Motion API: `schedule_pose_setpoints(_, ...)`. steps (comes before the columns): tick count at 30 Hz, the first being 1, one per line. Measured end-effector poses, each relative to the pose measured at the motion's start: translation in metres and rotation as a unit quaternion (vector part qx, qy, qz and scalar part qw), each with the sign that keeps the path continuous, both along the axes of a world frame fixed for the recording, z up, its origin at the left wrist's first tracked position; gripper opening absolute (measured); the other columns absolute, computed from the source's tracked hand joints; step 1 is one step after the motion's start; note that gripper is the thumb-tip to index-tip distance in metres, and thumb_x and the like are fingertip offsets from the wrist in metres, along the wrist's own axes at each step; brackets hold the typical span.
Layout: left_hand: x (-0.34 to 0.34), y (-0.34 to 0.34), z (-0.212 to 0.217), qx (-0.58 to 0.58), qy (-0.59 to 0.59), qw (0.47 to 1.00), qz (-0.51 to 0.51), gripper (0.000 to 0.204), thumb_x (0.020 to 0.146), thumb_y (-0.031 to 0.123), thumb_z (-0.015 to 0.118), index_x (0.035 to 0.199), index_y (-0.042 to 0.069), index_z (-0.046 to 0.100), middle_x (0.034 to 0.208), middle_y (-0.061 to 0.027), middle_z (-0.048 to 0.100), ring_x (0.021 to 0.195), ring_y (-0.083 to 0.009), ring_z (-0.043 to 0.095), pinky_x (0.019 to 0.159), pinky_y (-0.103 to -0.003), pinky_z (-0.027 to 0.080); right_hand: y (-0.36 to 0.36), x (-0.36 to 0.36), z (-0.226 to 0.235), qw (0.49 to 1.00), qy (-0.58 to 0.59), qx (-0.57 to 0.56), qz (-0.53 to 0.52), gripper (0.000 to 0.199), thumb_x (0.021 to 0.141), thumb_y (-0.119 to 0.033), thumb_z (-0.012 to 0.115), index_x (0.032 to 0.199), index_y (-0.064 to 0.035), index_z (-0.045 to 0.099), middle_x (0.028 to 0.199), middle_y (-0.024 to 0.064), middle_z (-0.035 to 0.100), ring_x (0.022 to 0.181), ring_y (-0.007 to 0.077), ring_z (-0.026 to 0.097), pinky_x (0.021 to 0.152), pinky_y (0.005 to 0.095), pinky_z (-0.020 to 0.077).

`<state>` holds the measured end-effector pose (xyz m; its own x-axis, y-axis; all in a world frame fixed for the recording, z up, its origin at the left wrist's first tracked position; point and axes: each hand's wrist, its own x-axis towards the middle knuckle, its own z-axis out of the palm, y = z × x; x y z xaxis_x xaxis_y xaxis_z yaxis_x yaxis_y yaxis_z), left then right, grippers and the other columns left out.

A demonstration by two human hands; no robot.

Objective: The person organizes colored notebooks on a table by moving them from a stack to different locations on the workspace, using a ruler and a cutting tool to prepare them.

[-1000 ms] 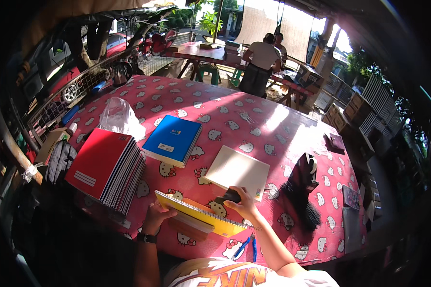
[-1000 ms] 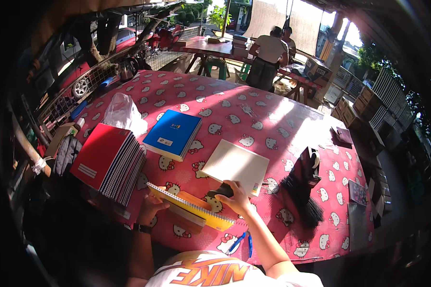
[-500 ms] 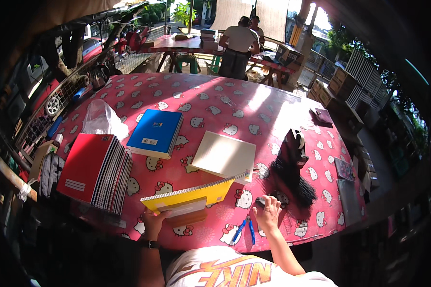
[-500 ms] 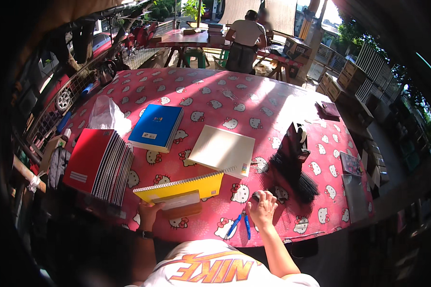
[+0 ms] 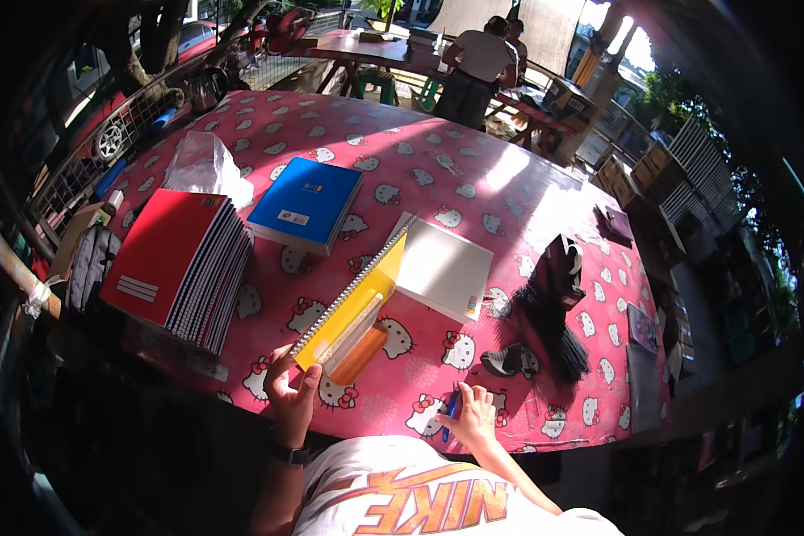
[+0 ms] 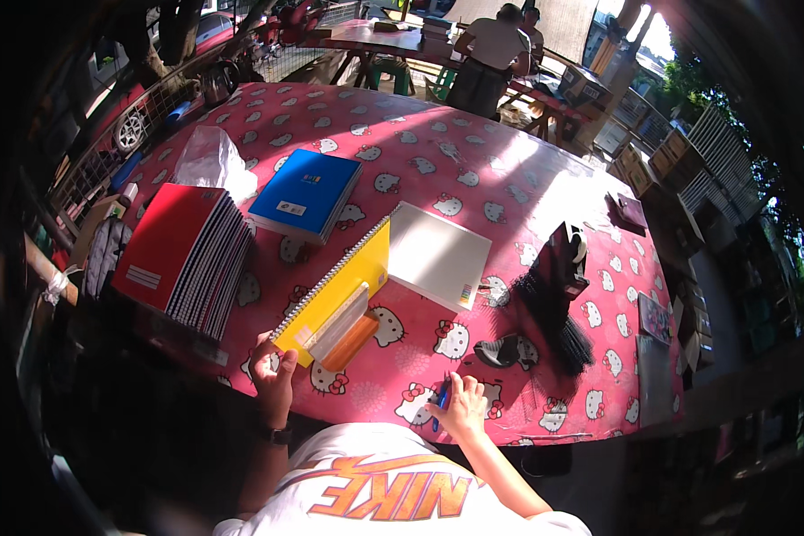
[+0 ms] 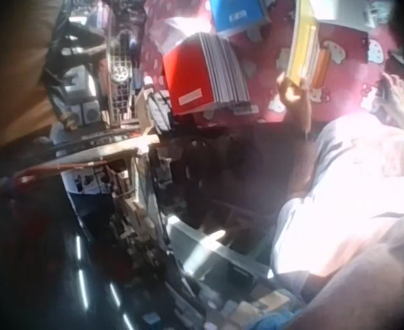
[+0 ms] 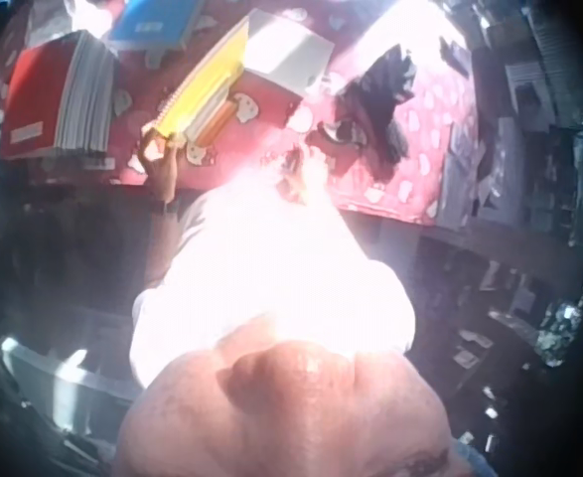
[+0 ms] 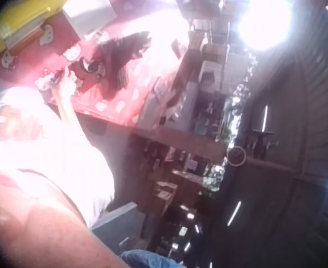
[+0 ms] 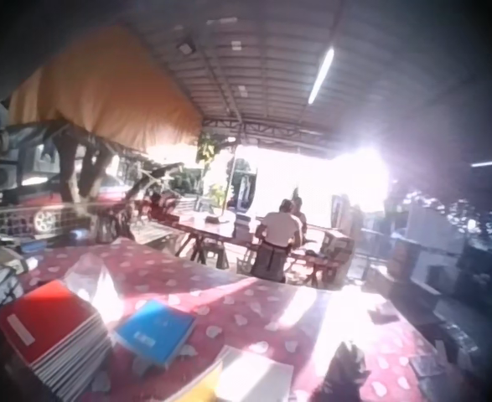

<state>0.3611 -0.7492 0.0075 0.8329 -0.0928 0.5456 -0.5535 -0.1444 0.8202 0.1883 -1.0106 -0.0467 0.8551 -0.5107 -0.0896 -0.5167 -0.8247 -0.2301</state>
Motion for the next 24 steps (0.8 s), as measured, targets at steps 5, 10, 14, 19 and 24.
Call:
schedule_pose_setpoints(5, -0.005, 0.001, 0.039, 0.026, 0.048, 0.994, 0.098, 0.017, 0.083, 0.012, 0.061, 0.094, -0.001, 0.063, 0.083, -0.0103, 0.061, 0.074, -0.0207, 0.057, 0.069, -0.03, 0.045, 0.0, 0.005, 0.018, 0.996, 0.069, 0.008, 0.048, 0.093, 0.054, -0.043, 0.08, 0.129, -0.0103, 0.036, 0.113, 0.0154, 0.043, 0.106, 0.0332, 0.043, 0.087, 0.0418, 0.0433)
schedule_pose_setpoints(10, 0.002, -0.009, 0.041, 0.055, 0.001, 0.99, 0.126, 0.017, 0.077, 0.016, 0.069, 0.085, 0.002, 0.065, 0.076, -0.0086, 0.062, 0.067, -0.0207, 0.058, 0.065, -0.031, 0.045, -0.009, -0.007, 0.013, 0.997, 0.062, 0.033, 0.023, 0.086, 0.052, -0.029, 0.082, 0.125, -0.0076, 0.04, 0.108, 0.0195, 0.044, 0.102, 0.0356, 0.046, 0.085, 0.0424, 0.0436)
schedule_pose_setpoints(14, 0.001, -0.006, 0.033, 0.049, 0.002, 0.986, 0.161, 0.016, 0.076, 0.011, 0.07, 0.087, 0.001, 0.065, 0.075, -0.0067, 0.061, 0.065, -0.0145, 0.057, 0.06, -0.026, 0.046, -0.018, 0.001, 0.009, 0.996, 0.025, 0.057, 0.062, 0.066, 0.057, -0.016, 0.073, 0.117, -0.0065, 0.047, 0.099, 0.0163, 0.051, 0.092, 0.0294, 0.053, 0.082, 0.0364, 0.0441)
schedule_pose_setpoints(19, 0.001, -0.009, 0.03, 0.002, 0.011, 0.986, 0.166, 0.016, 0.074, 0.013, 0.071, 0.086, 0.004, 0.065, 0.074, -0.0052, 0.06, 0.067, -0.018, 0.054, 0.062, -0.03, 0.044, -0.026, 0.032, 0.012, 0.817, -0.071, 0.573, -0.004, 0.045, 0.073, -0.01, 0.052, 0.117, -0.0031, 0.05, 0.091, 0.0032, 0.048, 0.076, 0.0095, 0.048, 0.064, 0.023, 0.041)
schedule_pose_setpoints(24, 0.002, -0.012, 0.025, -0.04, 0.068, 0.991, 0.112, 0.018, 0.075, 0.015, 0.072, 0.087, 0.005, 0.065, 0.072, -0.0037, 0.058, 0.061, -0.013, 0.051, 0.058, -0.027, 0.043, 0.034, 0.085, 0.061, 0.849, -0.162, 0.422, 0.274, 0.048, 0.081, -0.014, 0.056, 0.125, 0.0001, 0.044, 0.099, 0.0108, 0.052, 0.081, 0.0215, 0.052, 0.073, 0.0288, 0.043)
